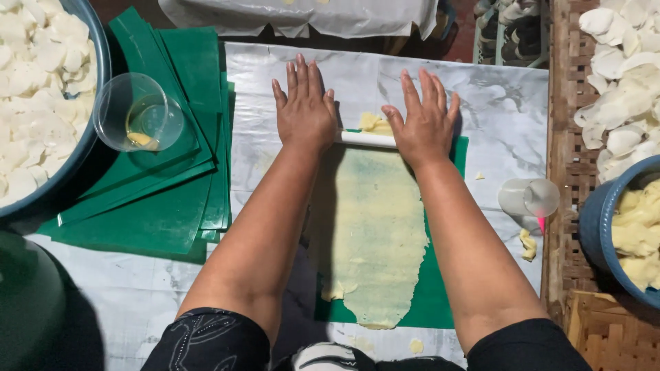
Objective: Rolling and flattening pieces of dough using a small PVC pipe as a rolling pin on a mat.
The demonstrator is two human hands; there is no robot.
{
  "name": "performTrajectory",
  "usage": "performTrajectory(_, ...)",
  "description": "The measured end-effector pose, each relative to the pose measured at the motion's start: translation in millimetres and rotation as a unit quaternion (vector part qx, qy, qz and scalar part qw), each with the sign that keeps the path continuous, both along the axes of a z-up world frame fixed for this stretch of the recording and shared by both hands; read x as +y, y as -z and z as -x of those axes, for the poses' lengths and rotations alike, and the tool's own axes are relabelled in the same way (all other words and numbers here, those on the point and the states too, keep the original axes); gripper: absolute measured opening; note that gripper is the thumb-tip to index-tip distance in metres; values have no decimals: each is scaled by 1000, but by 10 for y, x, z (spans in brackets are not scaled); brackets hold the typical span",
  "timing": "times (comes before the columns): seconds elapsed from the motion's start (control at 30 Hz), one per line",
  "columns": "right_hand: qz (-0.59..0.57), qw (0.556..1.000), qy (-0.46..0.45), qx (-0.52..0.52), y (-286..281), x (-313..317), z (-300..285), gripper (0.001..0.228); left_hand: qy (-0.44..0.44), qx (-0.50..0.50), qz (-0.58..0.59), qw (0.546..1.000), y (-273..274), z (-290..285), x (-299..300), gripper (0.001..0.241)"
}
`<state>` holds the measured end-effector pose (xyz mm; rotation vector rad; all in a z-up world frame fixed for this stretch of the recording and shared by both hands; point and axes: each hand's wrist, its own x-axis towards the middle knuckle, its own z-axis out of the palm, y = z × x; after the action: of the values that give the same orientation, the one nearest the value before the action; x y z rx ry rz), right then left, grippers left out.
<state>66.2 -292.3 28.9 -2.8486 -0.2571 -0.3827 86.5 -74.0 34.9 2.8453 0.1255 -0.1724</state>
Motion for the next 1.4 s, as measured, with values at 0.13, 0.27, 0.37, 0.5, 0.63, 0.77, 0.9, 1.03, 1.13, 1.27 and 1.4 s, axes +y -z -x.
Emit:
performTrajectory(0.13, -89, 988, -127, -24, -11, -86, -31, 33, 0, 33, -11, 999, -89, -97, -10, 67)
performTrajectory(0.27, -108, 968, -123, 190, -30, -90, -87, 26, -9, 27, -9, 1000, -113, -93, -23, 67)
performTrajectory(0.37, -110, 954, -120, 251, -108, -47, -129, 15, -12, 7, -3, 1000, -26, -115, -10, 66)
performTrajectory(0.5, -239, 938, -16, 249, -166, -38, -129, 9, -11, 27, 1, 1000, -118, -101, -16, 67)
performTrajectory(0.63, -395, 903, 54, 159, 337, -333, -317, 16, -13, 30, -5, 999, -95, -115, -9, 66)
performTrajectory(0.77, -755, 644, 116, 41, 89, -670, -202, 14, -10, 23, -11, 1000, -103, -106, -13, 66)
performTrajectory(0.9, -724, 678, 100, 69, -536, -875, 512, 16, -17, -50, -19, 998, -3, -48, -22, 65)
performTrajectory(1.03, -611, 714, 271, 207, -548, -647, 1405, 10, -1, -166, -56, 984, 86, 58, -25, 59)
performTrajectory(1.13, -441, 836, 258, 200, -42, -576, 1866, 18, 103, -361, 57, 925, 5, 318, -89, 29)
performTrajectory(1.27, -277, 911, 264, 151, -6, -416, 1996, 31, 262, -371, 120, 883, 303, 529, -186, 22)
performTrajectory(1.4, -138, 958, 230, 101, 182, -485, 2080, 38, 274, -281, 87, 916, 360, 725, -294, 24)
